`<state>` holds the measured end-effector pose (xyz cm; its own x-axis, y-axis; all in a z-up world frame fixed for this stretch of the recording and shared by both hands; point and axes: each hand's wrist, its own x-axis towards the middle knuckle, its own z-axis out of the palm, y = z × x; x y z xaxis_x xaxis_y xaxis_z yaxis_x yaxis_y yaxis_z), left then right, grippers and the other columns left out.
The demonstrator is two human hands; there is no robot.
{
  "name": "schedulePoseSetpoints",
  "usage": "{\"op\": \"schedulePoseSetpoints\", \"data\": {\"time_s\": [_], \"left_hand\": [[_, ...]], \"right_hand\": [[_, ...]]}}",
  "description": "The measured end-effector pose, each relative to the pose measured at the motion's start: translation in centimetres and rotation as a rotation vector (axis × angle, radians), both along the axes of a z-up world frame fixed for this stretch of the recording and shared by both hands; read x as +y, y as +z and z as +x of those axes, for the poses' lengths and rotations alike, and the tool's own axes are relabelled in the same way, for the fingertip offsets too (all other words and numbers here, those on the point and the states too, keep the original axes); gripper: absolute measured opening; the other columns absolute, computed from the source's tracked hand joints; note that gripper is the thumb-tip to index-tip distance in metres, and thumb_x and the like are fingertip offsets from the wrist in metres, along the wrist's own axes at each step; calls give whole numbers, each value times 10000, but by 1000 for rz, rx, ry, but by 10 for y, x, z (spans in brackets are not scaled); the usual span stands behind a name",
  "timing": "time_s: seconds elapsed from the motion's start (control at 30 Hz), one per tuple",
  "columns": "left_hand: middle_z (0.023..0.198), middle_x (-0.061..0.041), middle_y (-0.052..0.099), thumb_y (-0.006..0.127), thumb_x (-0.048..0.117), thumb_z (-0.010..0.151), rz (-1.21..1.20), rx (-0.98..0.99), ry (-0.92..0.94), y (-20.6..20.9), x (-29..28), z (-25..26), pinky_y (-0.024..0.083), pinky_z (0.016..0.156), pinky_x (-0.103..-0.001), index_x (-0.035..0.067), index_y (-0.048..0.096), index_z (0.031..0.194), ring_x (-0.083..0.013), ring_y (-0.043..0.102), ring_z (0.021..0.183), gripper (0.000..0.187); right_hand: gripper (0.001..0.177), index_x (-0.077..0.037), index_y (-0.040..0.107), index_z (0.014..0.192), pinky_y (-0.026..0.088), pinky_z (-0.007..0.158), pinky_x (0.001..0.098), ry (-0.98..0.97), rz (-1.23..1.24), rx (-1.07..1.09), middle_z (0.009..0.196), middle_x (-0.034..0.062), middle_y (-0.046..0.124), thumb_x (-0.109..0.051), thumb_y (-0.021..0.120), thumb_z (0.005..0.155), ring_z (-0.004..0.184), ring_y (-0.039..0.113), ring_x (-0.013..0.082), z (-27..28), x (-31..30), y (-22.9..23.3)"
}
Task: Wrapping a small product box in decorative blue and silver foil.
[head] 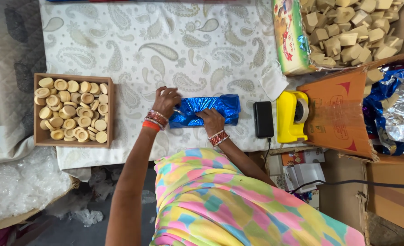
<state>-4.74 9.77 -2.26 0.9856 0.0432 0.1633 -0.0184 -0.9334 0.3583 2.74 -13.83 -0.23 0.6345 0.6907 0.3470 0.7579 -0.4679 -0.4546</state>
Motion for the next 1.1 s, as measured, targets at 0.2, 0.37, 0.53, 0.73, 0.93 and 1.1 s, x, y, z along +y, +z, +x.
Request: {"op": "schedulePoseSetpoints", "data": {"time_s": [0.2,0.37,0.53,0.73,0.93,1.1], "left_hand": [[931,-21,713,661,17,797,174,14,-97,-1,32,-75,396,1130,-476,155,739,900,-205,664,1005,189],[927,-34,727,616,-16,797,209,-68,161,36,36,-59,430,1051,-466,147,737,906,-211,675,978,231],[1000,-126,733,607,10,832,-222,-228,63,28,-19,21,508,915,-437,78,725,963,-321,675,987,189],[1019,-172,735,615,-16,860,-489,120,-89,-42,-66,60,564,843,-412,61,755,1007,-352,696,955,217],[992,-107,747,500,-171,845,-857,226,74,-66,-66,53,586,839,-306,39,736,981,-201,725,902,344],[1043,-104,727,597,-156,809,-808,155,-37,-75,-62,43,598,870,-332,68,738,1054,-227,735,958,361]], "right_hand": [[177,-213,794,894,525,640,314,38,3,-33,839,-65,667,-98,694,803,761,604,170,0,-2,0],[178,-206,797,918,525,646,319,69,-14,-57,845,-57,653,-103,710,803,767,601,171,1,-3,0],[157,-223,791,914,530,651,327,77,-10,-100,862,-50,646,-119,738,809,778,610,173,0,-4,-3],[157,-224,779,939,543,680,324,44,-21,-75,937,-52,663,-125,745,822,828,635,166,-6,-9,-12],[367,-161,753,1200,558,758,354,148,-72,-107,1059,0,673,-68,677,854,926,642,195,-13,-28,0],[434,-74,669,1321,553,839,390,314,-83,-171,1235,59,658,-61,613,890,1062,639,242,-13,-44,-9]]}}
